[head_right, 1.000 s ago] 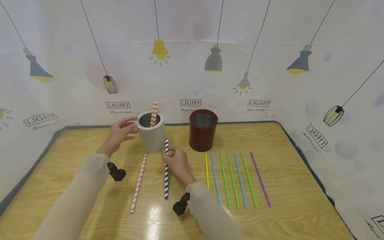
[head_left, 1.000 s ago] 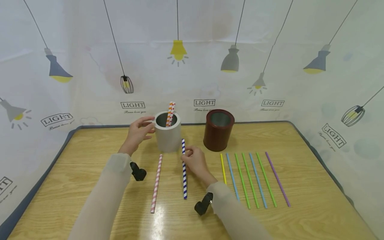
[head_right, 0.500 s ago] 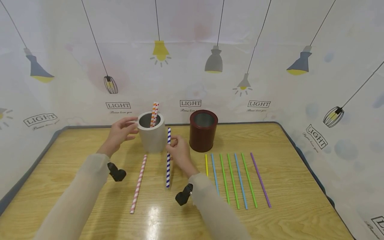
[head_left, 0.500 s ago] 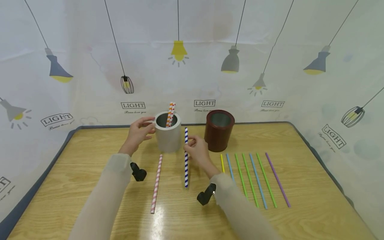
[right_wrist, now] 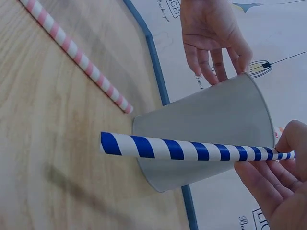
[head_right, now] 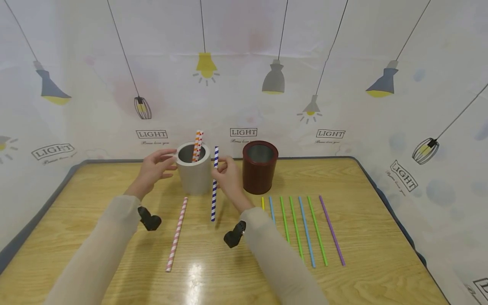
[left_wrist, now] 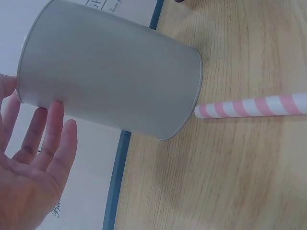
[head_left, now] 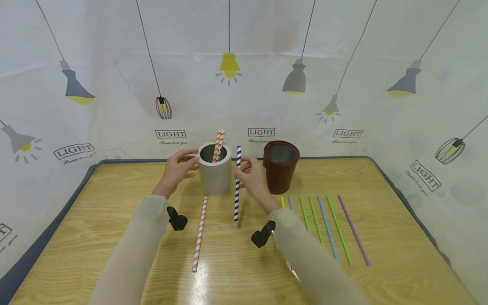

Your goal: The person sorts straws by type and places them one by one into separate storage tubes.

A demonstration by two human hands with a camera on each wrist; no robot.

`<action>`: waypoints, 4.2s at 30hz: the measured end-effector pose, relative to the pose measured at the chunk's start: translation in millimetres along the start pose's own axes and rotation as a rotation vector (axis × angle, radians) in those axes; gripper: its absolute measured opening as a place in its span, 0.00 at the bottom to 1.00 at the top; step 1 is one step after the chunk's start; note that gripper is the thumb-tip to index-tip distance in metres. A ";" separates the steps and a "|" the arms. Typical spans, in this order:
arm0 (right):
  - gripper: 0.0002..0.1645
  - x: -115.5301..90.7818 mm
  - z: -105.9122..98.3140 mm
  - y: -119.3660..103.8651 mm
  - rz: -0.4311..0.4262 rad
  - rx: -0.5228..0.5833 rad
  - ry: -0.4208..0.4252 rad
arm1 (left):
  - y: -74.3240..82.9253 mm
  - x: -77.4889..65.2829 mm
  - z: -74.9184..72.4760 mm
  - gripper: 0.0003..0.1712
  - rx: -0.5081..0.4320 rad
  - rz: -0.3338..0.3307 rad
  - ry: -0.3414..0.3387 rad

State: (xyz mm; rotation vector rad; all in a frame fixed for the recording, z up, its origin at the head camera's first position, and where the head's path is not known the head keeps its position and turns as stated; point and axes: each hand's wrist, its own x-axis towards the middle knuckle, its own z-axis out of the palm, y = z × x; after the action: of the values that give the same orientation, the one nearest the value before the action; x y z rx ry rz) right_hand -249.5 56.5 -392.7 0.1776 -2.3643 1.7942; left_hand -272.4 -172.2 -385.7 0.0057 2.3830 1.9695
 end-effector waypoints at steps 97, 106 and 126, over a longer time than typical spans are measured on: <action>0.17 69.1 19.6 -34.2 -0.083 -0.027 0.073 | 1.2 0.2 2.1 0.23 0.014 -0.018 0.046; 0.18 65.8 22.6 -29.5 -0.050 -0.082 0.066 | 2.2 -3.1 2.0 0.23 -0.002 -0.023 0.040; 0.15 65.4 24.5 -29.7 -0.044 -0.119 0.027 | 2.5 -2.5 1.5 0.23 0.003 -0.016 0.040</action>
State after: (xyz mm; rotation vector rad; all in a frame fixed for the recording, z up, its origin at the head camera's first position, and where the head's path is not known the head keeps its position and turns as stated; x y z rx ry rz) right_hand -309.2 25.3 -357.7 0.1872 -2.4197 1.6201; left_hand -269.9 -170.4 -383.5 -0.0520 2.4020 1.9781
